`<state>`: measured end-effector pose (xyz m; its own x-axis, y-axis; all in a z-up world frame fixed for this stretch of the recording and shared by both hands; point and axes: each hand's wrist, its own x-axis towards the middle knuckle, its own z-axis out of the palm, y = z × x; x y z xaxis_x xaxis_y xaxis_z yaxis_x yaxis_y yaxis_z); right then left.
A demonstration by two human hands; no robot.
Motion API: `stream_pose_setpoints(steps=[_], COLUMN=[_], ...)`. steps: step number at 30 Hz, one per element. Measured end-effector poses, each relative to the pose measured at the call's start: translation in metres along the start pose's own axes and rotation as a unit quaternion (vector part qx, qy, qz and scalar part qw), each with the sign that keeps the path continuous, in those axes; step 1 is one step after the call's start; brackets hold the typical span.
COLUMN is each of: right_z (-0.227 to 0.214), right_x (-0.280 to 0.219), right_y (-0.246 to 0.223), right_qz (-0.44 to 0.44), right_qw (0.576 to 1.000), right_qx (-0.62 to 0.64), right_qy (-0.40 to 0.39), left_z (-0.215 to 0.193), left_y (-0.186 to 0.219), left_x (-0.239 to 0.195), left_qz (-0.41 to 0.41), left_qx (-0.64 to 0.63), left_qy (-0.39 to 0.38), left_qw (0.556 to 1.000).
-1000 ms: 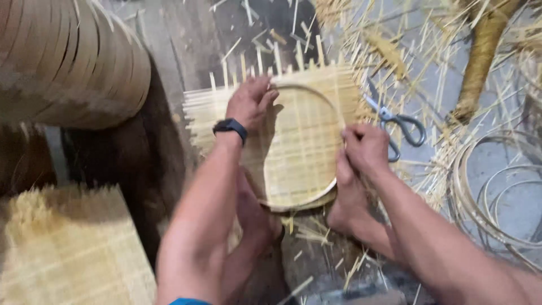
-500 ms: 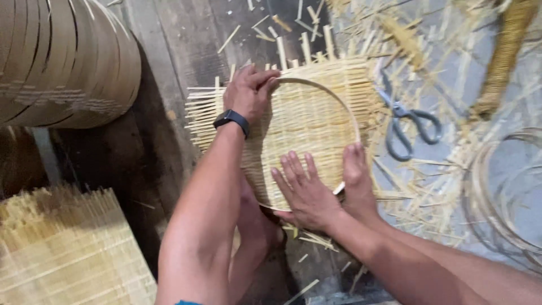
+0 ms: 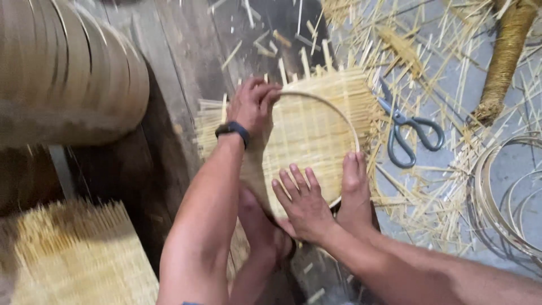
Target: The person sits on the floor assembling a round bamboo sieve. They trim protruding bamboo strips from a woven mat with scissors, fit a bent bamboo rim hoop around the mat, press the mat onto a round wooden form, and place the finished sieve onto a stack of completed sieves.
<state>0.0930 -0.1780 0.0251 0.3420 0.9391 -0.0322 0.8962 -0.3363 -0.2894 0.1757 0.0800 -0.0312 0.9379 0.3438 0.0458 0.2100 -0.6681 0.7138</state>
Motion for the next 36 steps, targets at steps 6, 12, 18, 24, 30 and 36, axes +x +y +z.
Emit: stream_pose_setpoints(steps=[6, 12, 18, 24, 30, 36], right_z=[-0.046, -0.054, -0.052, -0.033, -0.059, -0.019], right_x=[0.094, 0.142, 0.142, 0.097, 0.114, 0.101], right_y=[0.120, 0.158, 0.152, 0.175, 0.160, 0.189], right_qz=[0.018, 0.146, 0.283, 0.215, 0.511, 0.395], right_qw=[0.990, 0.970, 0.919, 0.954, 0.812, 0.859], right_qx=[-0.018, 0.178, 0.274, 0.064, 0.267, 0.326], right_qy=[0.139, 0.077, 0.015, 0.197, -0.093, 0.030], left_z=[0.000, -0.023, -0.014, 0.009, -0.001, 0.013], left_y=[0.013, 0.047, 0.031, -0.006, 0.013, -0.021], left_x=[-0.009, 0.014, 0.023, 0.048, 0.043, 0.037], left_qz=[0.074, -0.092, -0.265, -0.322, -0.291, -0.201], left_qx=[0.060, 0.065, -0.090, -0.284, -0.172, -0.113], left_qy=[0.025, -0.082, -0.099, -0.129, -0.126, -0.094], left_qw=[0.995, 0.990, 0.955, 0.894, 0.933, 0.969])
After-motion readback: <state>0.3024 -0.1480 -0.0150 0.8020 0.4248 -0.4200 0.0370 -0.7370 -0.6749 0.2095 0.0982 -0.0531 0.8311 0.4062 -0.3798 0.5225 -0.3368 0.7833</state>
